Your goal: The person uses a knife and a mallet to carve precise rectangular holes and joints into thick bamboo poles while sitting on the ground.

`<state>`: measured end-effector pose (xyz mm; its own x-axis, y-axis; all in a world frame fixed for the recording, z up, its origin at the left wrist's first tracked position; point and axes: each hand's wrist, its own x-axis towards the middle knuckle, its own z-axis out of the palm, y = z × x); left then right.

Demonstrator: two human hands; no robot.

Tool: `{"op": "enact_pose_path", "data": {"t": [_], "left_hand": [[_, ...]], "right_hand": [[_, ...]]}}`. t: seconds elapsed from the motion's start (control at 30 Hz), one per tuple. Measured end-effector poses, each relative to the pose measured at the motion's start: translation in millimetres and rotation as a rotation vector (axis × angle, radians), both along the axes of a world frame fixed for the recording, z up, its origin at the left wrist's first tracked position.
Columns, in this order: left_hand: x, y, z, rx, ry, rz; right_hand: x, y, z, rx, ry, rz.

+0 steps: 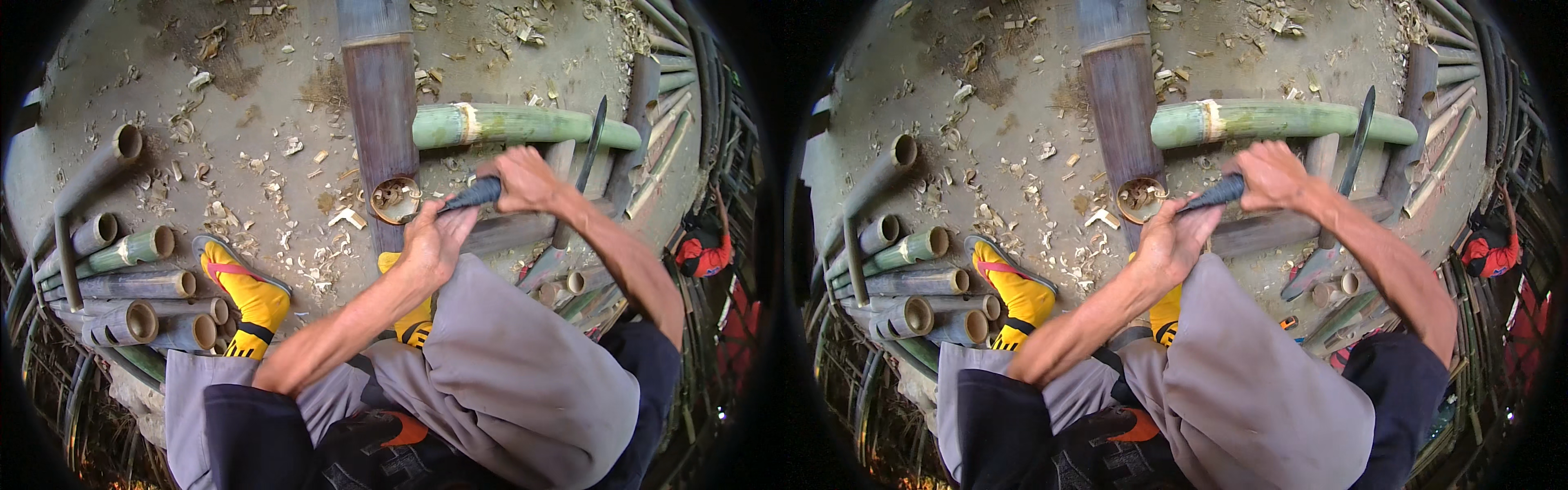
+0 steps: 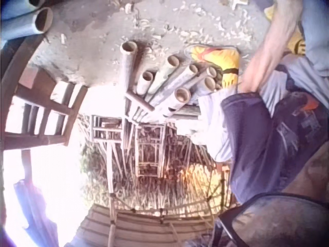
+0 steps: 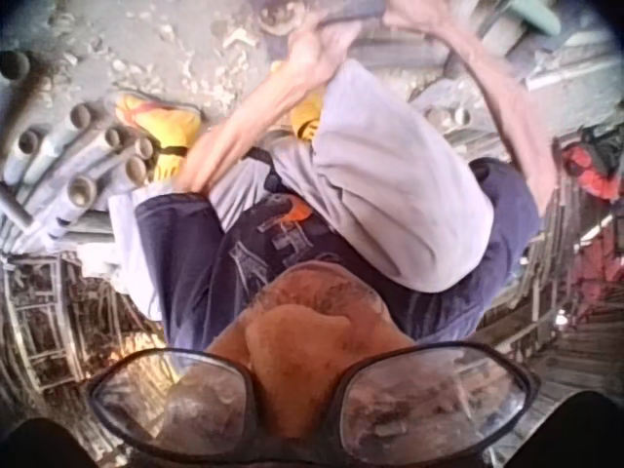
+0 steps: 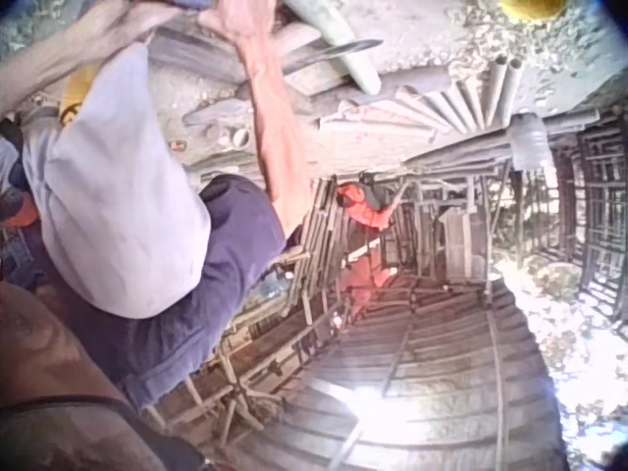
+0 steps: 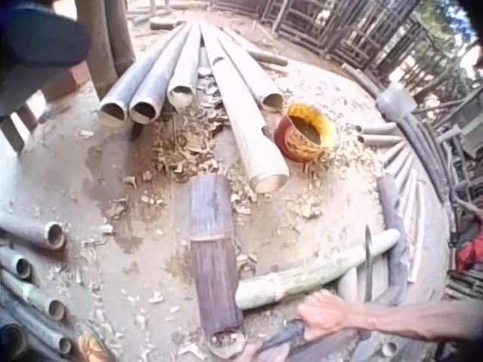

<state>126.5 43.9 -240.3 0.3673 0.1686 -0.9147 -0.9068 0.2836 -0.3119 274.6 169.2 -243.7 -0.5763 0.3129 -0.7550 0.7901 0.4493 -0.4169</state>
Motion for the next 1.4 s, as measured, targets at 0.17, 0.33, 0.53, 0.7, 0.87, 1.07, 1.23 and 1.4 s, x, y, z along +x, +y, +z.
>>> {"op": "enact_pose_path", "data": {"t": [0.17,0.33,0.53,0.7,0.87,1.07,1.23,1.4], "left_hand": [[-30,-8,-5,0.114,-0.029,-0.610],[-80,-6,-16,0.271,0.056,-1.316],[-32,-24,-10,0.272,-0.018,-0.534],[14,-35,-3,0.385,-0.124,0.211],[-1,-24,9,0.169,-0.046,-0.012],[-41,-27,-1,0.180,-0.021,-0.672],[-92,-1,-11,0.278,-0.012,-1.284],[-68,-10,-6,0.258,-0.043,-1.313]], "right_hand": [[11,-99,15,-0.182,0.030,-0.529],[-72,-183,49,-0.220,-0.212,-0.750],[3,-94,29,-0.050,0.041,-0.155],[-6,2,43,0.255,0.192,0.478],[-6,-5,30,-0.023,0.126,0.335],[0,-112,24,-0.319,0.151,-0.458],[-80,-185,38,-0.491,-0.194,-1.195],[-49,-170,44,-0.334,0.008,-0.975]]}}
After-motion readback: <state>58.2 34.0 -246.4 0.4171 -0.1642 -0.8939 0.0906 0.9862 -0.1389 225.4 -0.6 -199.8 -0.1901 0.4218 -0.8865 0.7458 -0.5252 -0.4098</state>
